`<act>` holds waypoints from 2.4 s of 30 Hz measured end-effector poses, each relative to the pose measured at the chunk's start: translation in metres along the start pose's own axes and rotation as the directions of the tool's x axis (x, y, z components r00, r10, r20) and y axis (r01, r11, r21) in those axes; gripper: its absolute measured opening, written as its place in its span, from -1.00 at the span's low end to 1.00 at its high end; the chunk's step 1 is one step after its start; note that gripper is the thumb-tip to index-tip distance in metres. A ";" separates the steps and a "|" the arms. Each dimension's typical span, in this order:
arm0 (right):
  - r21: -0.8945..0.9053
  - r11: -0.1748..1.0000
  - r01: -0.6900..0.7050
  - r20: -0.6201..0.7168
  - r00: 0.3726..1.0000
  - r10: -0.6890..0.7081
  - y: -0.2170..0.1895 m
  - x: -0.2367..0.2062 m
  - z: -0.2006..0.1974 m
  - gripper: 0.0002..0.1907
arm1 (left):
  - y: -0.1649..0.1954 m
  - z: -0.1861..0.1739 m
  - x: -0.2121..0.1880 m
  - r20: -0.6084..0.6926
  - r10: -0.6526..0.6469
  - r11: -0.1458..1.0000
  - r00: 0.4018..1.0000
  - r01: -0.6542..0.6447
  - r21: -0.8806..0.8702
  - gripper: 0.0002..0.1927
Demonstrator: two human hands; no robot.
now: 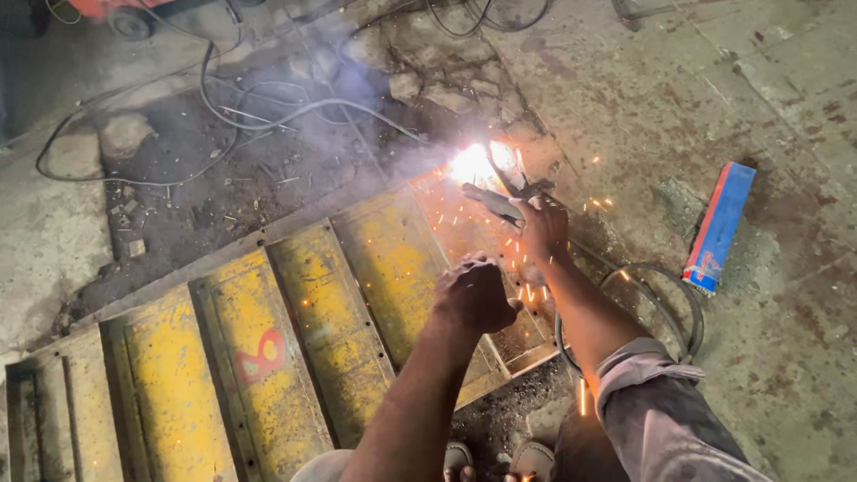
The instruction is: The person sits on the floor and welds a yellow metal frame using a handheld welding torch. They position the frame, insert a welding rod, and apply continuous welds along the seams, producing sparks and smoke.
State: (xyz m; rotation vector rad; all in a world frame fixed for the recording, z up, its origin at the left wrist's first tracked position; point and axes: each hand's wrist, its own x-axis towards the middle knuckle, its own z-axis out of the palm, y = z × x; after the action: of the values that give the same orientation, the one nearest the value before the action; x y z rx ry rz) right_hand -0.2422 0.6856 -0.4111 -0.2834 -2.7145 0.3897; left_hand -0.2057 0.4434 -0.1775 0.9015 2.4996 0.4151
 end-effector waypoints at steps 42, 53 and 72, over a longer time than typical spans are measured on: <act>-0.035 0.994 -0.106 -0.064 0.993 0.103 -0.019 0.004 0.002 -0.45 | 0.003 -0.002 0.002 0.142 -0.028 1.000 0.989 0.028 0.005 -0.32; -0.098 0.986 -0.134 -0.062 0.990 0.128 -0.018 0.004 0.004 -0.53 | 0.002 -0.001 0.006 0.157 -0.026 1.000 0.987 0.025 0.007 -0.29; -0.146 0.969 -0.201 0.052 0.976 0.210 -0.023 0.005 -0.003 -0.47 | 0.005 0.000 0.004 0.178 -0.008 1.000 0.984 0.005 0.021 -0.40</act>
State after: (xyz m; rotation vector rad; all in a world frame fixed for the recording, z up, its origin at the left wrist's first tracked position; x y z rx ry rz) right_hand -0.2484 0.6654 -0.3995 -0.6050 -2.7919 0.2699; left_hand -0.2061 0.4496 -0.1772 0.8969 2.3464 0.2928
